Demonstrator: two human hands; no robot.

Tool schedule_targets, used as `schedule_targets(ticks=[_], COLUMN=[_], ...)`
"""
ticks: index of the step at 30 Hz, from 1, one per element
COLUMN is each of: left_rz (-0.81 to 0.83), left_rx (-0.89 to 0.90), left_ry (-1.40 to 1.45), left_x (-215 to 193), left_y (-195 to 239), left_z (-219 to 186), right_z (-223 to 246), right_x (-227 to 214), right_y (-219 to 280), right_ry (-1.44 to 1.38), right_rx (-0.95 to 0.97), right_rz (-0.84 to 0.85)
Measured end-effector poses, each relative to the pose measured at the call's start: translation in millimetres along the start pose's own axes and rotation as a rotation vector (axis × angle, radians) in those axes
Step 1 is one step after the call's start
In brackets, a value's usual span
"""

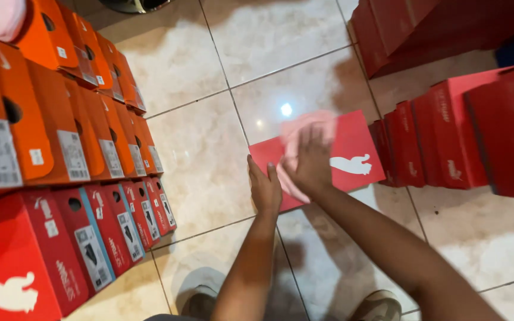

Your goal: Clean and organize shoeboxes by wiping them with a cloth and stacking them on the floor.

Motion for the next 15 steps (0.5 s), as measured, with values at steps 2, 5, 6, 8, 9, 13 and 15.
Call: schedule_targets(ticks=[2, 5, 6, 8, 9, 13, 15], left_rz=[0.046, -0.016, -0.024, 0.061, 0.053, -0.051, -0.113], left_rx=[-0.045, 0.051, 0.050, 0.034, 0.042, 0.031, 0.045], left_ry=[-0.034, -0.061, -0.055, -0.144, -0.141, -0.208, -0.282], left_x=[-7, -4, -11, -17, -15, 14, 39], left_y=[8, 6, 10, 17, 16, -3, -26], left_z=[-4, 0, -8, -23, -23, 23, 50], right_z=[35, -20, -29, -53, -38, 4, 50], right_x=[1, -27, -24, -26, -13, 117, 119], right_y=[16, -23, -43, -86, -106, -124, -117], right_ry=[0.129, -0.135, -0.134, 0.295, 0.295, 0.111, -0.017], right_rx=[-0.528, -0.490, -0.499, -0.409, -0.413, -0.007, -0.025], right_rz=[-0.153, 0.002, 0.001, -0.106, -0.116, 0.744, 0.774])
Point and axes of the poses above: each hand's wrist, its own y-axis away from the middle knuckle, its own x-axis out of the palm, z = x × y, the point moved 8 cm from there along -y, towards the middle knuckle, and after that the axes turned 10 degrees about -x, right-handed, at the moved point
